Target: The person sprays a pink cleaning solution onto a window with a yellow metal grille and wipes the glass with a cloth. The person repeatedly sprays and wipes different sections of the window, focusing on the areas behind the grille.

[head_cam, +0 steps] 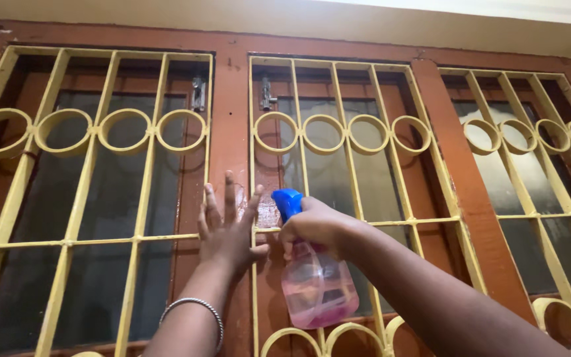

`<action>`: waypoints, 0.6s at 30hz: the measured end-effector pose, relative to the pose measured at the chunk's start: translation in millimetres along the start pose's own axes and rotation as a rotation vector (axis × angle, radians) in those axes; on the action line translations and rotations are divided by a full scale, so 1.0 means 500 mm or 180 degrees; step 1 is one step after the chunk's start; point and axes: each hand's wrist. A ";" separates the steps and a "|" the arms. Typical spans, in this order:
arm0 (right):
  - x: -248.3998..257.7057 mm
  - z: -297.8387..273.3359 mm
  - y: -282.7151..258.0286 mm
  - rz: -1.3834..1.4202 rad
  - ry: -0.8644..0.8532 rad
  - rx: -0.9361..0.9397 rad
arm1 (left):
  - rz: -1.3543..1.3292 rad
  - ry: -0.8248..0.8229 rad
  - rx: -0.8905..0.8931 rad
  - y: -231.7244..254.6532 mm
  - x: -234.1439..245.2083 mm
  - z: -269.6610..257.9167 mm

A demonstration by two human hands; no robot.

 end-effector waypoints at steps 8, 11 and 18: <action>-0.035 -0.032 0.045 -0.0268 0.0050 -0.0155 | 0.0076 -0.0177 -0.0198 -0.002 -0.009 -0.024; -0.015 -0.040 0.058 -0.0741 0.0330 -0.0211 | 0.0172 -0.0179 -0.0245 0.000 -0.010 -0.030; 0.033 -0.078 0.095 -0.0330 0.0510 -0.0252 | 0.0140 -0.0093 -0.0326 0.002 -0.024 -0.047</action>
Point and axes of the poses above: each hand's wrist, its own z-axis towards the middle knuckle, its own x-axis out of the back of the hand, y = z × x, and after that the axes turned 4 degrees about y, right-handed
